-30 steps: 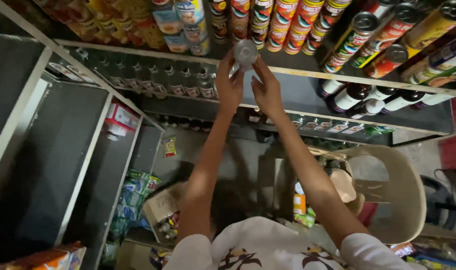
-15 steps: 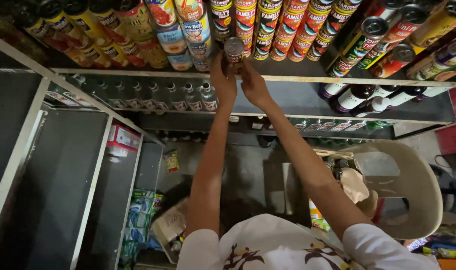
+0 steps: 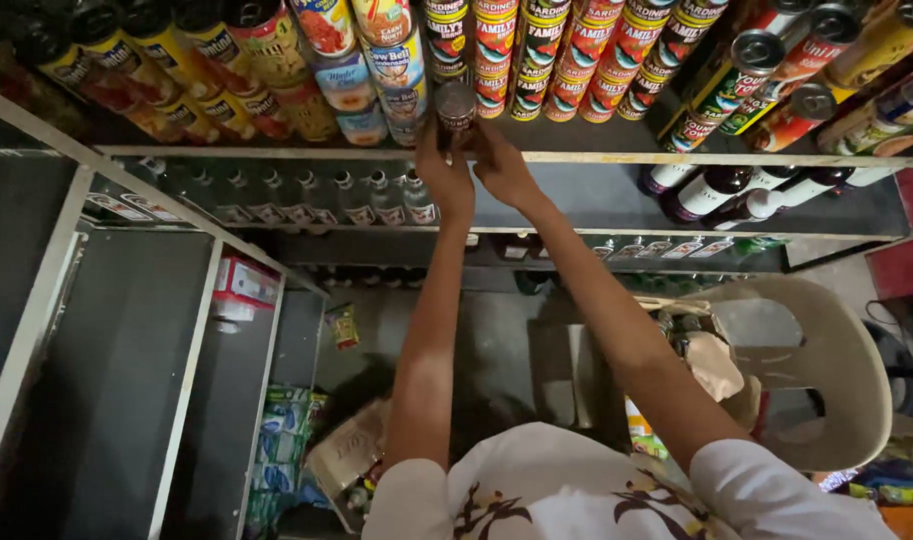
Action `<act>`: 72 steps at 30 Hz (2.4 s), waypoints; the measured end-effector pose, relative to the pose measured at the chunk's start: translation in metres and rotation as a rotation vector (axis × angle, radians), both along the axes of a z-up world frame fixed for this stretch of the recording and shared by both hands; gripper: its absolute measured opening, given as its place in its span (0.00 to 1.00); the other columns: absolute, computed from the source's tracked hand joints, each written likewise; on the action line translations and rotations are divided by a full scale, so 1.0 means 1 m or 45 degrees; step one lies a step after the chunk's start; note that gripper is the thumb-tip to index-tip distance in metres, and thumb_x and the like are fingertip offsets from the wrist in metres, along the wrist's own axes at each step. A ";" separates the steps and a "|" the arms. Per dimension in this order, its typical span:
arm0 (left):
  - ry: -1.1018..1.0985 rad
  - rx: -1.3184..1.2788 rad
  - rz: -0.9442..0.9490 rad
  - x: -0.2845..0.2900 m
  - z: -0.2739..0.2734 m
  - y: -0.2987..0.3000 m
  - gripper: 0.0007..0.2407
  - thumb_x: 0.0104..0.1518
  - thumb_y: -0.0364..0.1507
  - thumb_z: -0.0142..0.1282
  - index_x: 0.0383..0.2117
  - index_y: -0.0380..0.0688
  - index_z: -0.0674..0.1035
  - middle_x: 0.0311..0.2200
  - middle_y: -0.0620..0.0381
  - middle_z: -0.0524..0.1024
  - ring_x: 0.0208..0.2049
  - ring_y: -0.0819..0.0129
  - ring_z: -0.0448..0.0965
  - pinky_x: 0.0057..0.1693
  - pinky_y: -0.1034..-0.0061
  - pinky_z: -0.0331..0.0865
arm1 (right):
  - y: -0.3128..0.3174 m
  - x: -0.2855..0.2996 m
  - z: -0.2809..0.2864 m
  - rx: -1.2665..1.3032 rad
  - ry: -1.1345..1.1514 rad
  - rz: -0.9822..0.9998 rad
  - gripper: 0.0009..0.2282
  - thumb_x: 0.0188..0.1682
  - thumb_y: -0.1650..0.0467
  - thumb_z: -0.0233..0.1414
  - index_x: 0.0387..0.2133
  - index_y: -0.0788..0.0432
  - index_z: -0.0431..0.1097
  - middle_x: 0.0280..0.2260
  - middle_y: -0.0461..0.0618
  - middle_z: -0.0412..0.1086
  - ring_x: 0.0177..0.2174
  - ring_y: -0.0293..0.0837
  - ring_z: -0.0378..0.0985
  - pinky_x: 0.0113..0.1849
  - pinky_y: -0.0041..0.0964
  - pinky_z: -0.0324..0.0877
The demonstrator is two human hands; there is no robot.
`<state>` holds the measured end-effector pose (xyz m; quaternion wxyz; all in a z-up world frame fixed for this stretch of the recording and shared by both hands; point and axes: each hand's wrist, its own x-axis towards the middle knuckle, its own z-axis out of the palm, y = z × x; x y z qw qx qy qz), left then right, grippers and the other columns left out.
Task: Wiping individual canned goods with a cloth and organizing them onto store shelves.
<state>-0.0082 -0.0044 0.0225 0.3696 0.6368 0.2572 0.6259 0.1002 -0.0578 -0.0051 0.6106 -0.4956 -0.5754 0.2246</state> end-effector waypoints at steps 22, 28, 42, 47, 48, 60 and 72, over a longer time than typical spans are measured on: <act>0.066 -0.091 0.138 0.000 -0.010 0.002 0.17 0.57 0.20 0.60 0.54 0.36 0.75 0.49 0.45 0.75 0.47 0.56 0.79 0.44 0.69 0.82 | 0.011 0.001 -0.002 -0.038 0.000 -0.097 0.30 0.49 0.83 0.47 0.67 0.62 0.52 0.51 0.55 0.70 0.50 0.46 0.75 0.50 0.38 0.73; -0.054 0.056 0.003 0.001 -0.024 0.011 0.17 0.62 0.18 0.57 0.58 0.35 0.73 0.53 0.45 0.76 0.52 0.56 0.81 0.56 0.65 0.76 | 0.013 0.000 -0.005 -0.027 -0.006 -0.092 0.32 0.45 0.84 0.49 0.66 0.61 0.51 0.53 0.56 0.69 0.53 0.48 0.74 0.54 0.40 0.72; 0.108 -0.031 -0.107 0.094 -0.013 -0.105 0.07 0.60 0.27 0.63 0.40 0.42 0.77 0.37 0.51 0.76 0.37 0.63 0.78 0.45 0.72 0.74 | -0.139 0.077 0.032 0.112 0.092 -0.640 0.12 0.52 0.82 0.51 0.49 0.66 0.70 0.43 0.52 0.76 0.44 0.43 0.81 0.46 0.38 0.78; 0.111 -0.021 -0.531 0.155 0.034 -0.170 0.09 0.63 0.27 0.60 0.45 0.41 0.76 0.39 0.50 0.77 0.39 0.61 0.81 0.47 0.70 0.77 | -0.225 0.139 0.057 0.235 0.200 -0.957 0.12 0.54 0.83 0.47 0.51 0.68 0.69 0.46 0.51 0.76 0.47 0.44 0.80 0.49 0.38 0.77; 0.118 -0.044 -0.618 0.169 0.045 -0.176 0.10 0.63 0.27 0.59 0.48 0.39 0.75 0.40 0.47 0.76 0.41 0.58 0.81 0.49 0.66 0.76 | -0.233 0.154 0.065 0.286 0.149 -1.022 0.15 0.54 0.83 0.46 0.53 0.68 0.68 0.49 0.53 0.75 0.50 0.45 0.78 0.52 0.38 0.74; 0.188 0.106 -0.430 0.236 0.053 -0.212 0.25 0.56 0.17 0.49 0.64 0.29 0.64 0.58 0.32 0.69 0.61 0.38 0.69 0.68 0.56 0.60 | -0.228 0.204 0.067 0.178 0.061 -0.625 0.29 0.49 0.86 0.43 0.67 0.68 0.52 0.64 0.58 0.63 0.64 0.46 0.64 0.63 0.38 0.59; 0.117 0.148 -0.408 0.197 0.084 -0.215 0.31 0.50 0.15 0.47 0.67 0.40 0.65 0.58 0.36 0.72 0.60 0.40 0.72 0.66 0.57 0.64 | -0.234 0.170 0.100 0.247 0.012 -0.594 0.30 0.53 0.87 0.42 0.71 0.67 0.47 0.68 0.59 0.58 0.66 0.47 0.61 0.65 0.38 0.56</act>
